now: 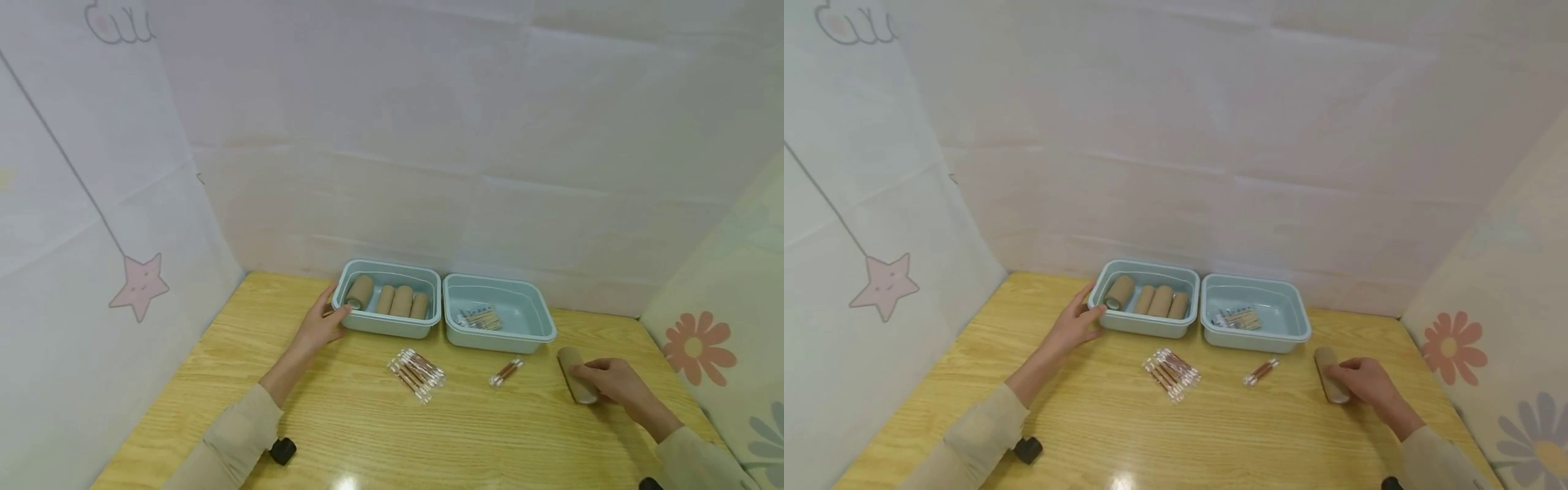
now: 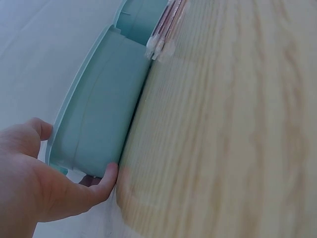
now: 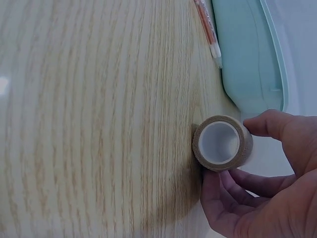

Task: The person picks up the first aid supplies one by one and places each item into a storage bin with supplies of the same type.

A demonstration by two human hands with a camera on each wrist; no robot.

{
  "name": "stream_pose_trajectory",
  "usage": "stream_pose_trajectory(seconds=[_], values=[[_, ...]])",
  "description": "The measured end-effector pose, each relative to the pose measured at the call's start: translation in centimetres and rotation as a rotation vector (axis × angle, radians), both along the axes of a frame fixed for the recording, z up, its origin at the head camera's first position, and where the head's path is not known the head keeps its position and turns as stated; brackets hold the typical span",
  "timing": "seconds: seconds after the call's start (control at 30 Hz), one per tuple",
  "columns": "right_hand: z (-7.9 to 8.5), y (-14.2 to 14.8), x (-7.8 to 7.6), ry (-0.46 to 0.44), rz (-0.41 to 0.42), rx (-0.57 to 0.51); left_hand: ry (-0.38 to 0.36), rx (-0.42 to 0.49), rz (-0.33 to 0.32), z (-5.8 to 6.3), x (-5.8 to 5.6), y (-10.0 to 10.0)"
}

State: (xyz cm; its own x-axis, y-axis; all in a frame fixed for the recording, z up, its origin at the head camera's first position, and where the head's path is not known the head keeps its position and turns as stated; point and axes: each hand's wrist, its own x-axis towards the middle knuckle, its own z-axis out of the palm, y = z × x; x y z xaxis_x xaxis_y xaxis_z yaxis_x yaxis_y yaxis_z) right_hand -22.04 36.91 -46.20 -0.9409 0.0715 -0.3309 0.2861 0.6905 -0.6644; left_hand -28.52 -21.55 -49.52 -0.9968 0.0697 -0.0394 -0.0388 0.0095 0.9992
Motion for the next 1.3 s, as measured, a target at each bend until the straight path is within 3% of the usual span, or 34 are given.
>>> stream_pose_trajectory(seconds=[0.23,0.5,0.8,1.3], values=[[0.3,-0.4,0.2,-0.007,-0.030,-0.022,0.001,-0.007,-0.002,0.0,0.1,-0.1],[1.4,-1.0,0.7,-0.012,-0.050,-0.126,-0.010,-0.002,0.006,0.1,0.2,-0.1],[4.0,-2.5,1.5,0.036,-0.038,-0.147,-0.002,-0.001,-0.004,0.1,0.2,0.0],[7.7,-5.8,0.6,0.105,0.027,-0.158,0.007,0.004,0.002,0.1,0.2,0.1]])
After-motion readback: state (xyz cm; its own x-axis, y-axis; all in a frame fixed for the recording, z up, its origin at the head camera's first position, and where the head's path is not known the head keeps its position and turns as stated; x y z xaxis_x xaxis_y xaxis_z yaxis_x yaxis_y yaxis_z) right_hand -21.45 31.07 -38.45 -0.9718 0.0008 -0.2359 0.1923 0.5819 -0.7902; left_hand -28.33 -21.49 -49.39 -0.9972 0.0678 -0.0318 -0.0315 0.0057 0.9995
